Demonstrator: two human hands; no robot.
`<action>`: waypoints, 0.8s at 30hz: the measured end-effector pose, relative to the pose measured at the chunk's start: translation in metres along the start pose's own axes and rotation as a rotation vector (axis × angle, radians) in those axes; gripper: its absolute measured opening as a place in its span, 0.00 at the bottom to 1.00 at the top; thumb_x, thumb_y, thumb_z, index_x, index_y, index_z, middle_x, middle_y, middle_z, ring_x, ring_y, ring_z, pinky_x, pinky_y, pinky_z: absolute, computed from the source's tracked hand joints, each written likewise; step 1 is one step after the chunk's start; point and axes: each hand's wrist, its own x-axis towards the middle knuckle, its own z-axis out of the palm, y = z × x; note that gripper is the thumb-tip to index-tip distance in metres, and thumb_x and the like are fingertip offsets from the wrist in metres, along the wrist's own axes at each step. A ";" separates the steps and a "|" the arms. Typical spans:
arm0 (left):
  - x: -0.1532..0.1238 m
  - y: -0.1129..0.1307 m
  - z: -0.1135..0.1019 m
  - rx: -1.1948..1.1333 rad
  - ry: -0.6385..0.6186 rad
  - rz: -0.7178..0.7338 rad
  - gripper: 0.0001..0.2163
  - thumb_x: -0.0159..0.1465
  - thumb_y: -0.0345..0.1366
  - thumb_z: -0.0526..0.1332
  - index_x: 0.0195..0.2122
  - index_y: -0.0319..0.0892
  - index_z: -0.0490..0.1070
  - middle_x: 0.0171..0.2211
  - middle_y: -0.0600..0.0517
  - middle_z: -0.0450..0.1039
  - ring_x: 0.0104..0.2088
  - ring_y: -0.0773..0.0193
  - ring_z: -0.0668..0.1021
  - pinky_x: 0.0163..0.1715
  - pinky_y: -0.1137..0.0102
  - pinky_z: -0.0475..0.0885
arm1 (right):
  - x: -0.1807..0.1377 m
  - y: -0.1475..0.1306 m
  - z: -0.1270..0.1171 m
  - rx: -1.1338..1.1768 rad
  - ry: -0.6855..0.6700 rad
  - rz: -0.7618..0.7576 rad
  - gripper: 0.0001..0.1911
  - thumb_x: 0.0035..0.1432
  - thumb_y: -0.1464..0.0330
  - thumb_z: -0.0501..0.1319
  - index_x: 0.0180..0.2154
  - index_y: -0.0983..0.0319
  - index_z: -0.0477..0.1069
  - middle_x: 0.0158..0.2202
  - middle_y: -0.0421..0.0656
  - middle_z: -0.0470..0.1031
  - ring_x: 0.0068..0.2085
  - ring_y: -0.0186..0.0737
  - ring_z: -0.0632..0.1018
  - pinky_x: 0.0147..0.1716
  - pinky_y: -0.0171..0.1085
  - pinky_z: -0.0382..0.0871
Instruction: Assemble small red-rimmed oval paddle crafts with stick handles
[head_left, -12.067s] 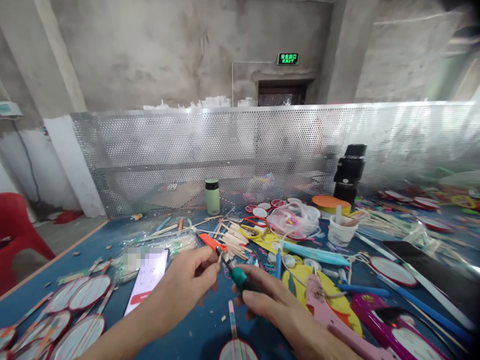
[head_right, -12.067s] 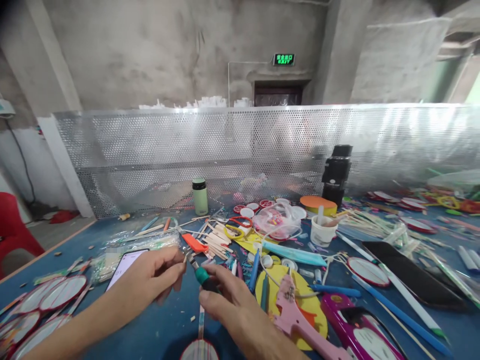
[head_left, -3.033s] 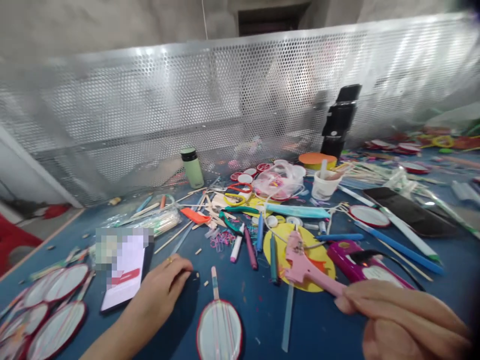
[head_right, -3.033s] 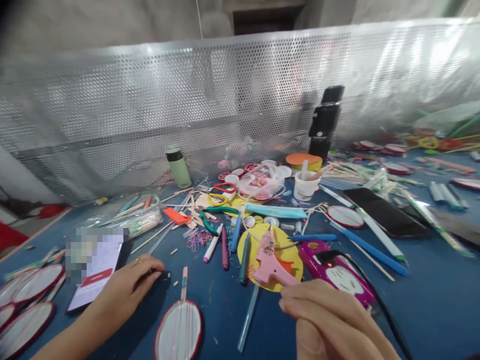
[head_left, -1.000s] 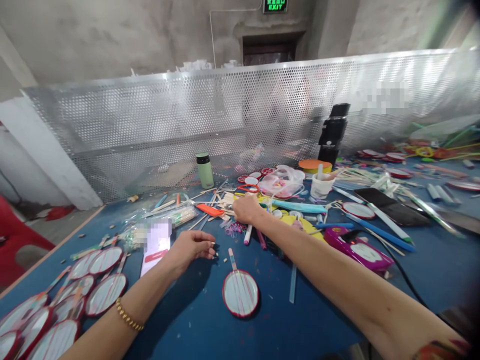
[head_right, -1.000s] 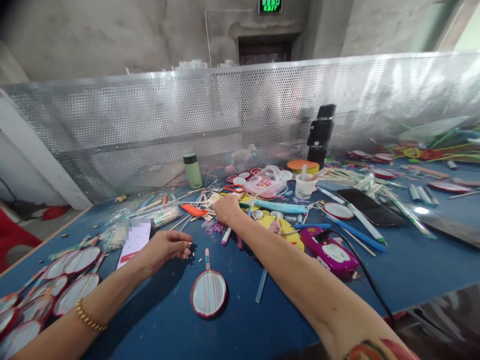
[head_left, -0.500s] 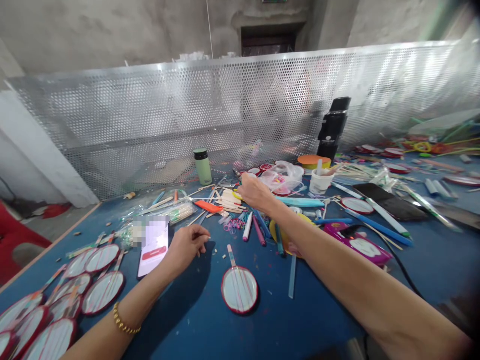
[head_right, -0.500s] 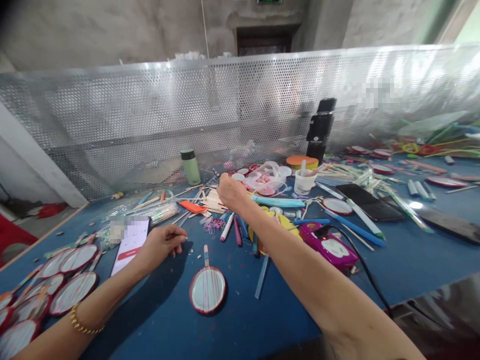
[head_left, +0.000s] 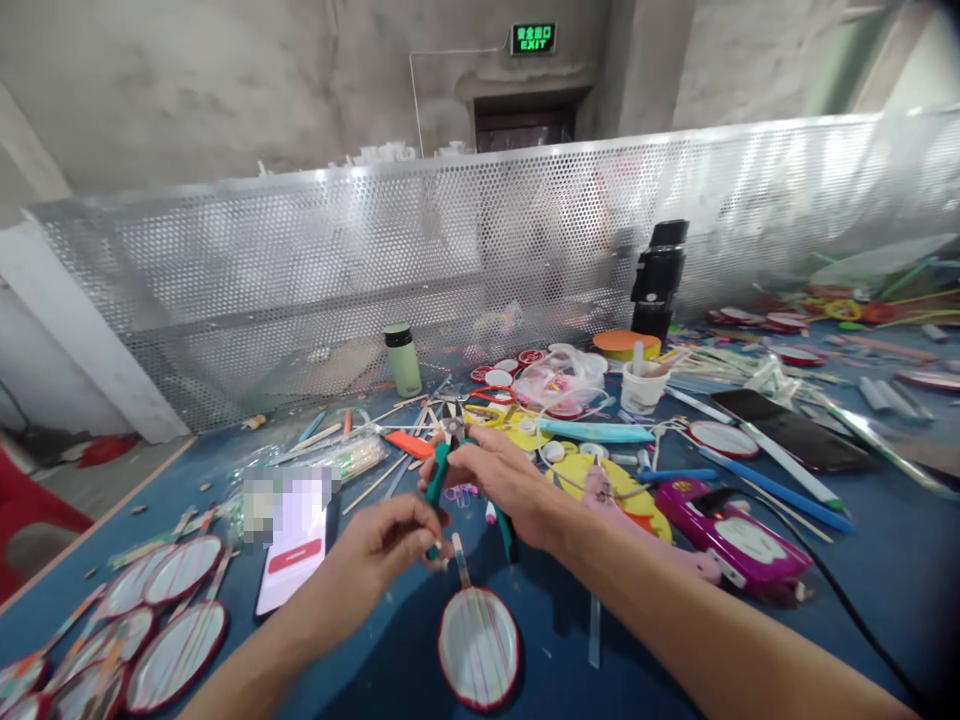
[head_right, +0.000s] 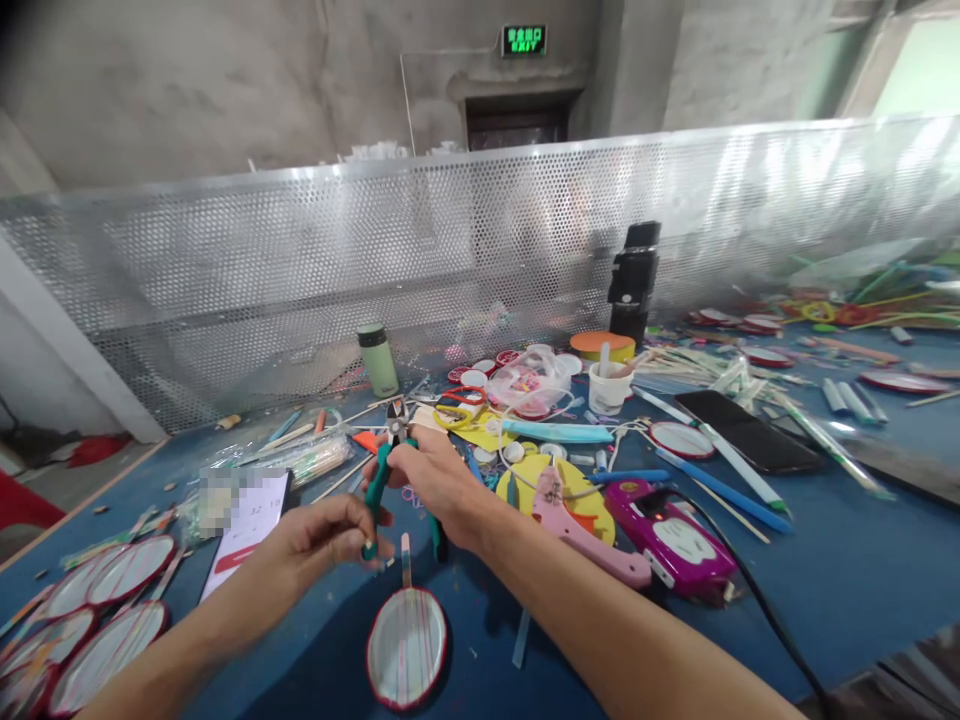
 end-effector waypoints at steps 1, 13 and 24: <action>-0.001 0.001 0.003 -0.038 -0.024 -0.023 0.12 0.63 0.44 0.58 0.32 0.40 0.69 0.33 0.49 0.74 0.31 0.63 0.77 0.35 0.68 0.72 | -0.001 -0.002 -0.002 0.021 -0.005 0.008 0.10 0.50 0.75 0.56 0.35 0.63 0.71 0.30 0.41 0.77 0.30 0.35 0.76 0.34 0.35 0.70; -0.008 0.004 0.026 -0.208 0.330 0.028 0.08 0.63 0.41 0.59 0.34 0.43 0.71 0.35 0.52 0.72 0.38 0.62 0.75 0.38 0.70 0.71 | -0.020 -0.007 0.005 0.198 -0.295 0.037 0.06 0.51 0.67 0.60 0.26 0.62 0.66 0.23 0.36 0.63 0.25 0.31 0.64 0.26 0.31 0.61; 0.000 0.006 -0.013 -0.326 0.778 0.048 0.12 0.55 0.42 0.67 0.35 0.39 0.74 0.28 0.52 0.73 0.30 0.67 0.74 0.34 0.72 0.69 | -0.026 0.001 0.000 -0.533 -0.185 -0.035 0.28 0.43 0.76 0.54 0.50 0.61 0.63 0.42 0.43 0.70 0.42 0.39 0.72 0.40 0.37 0.65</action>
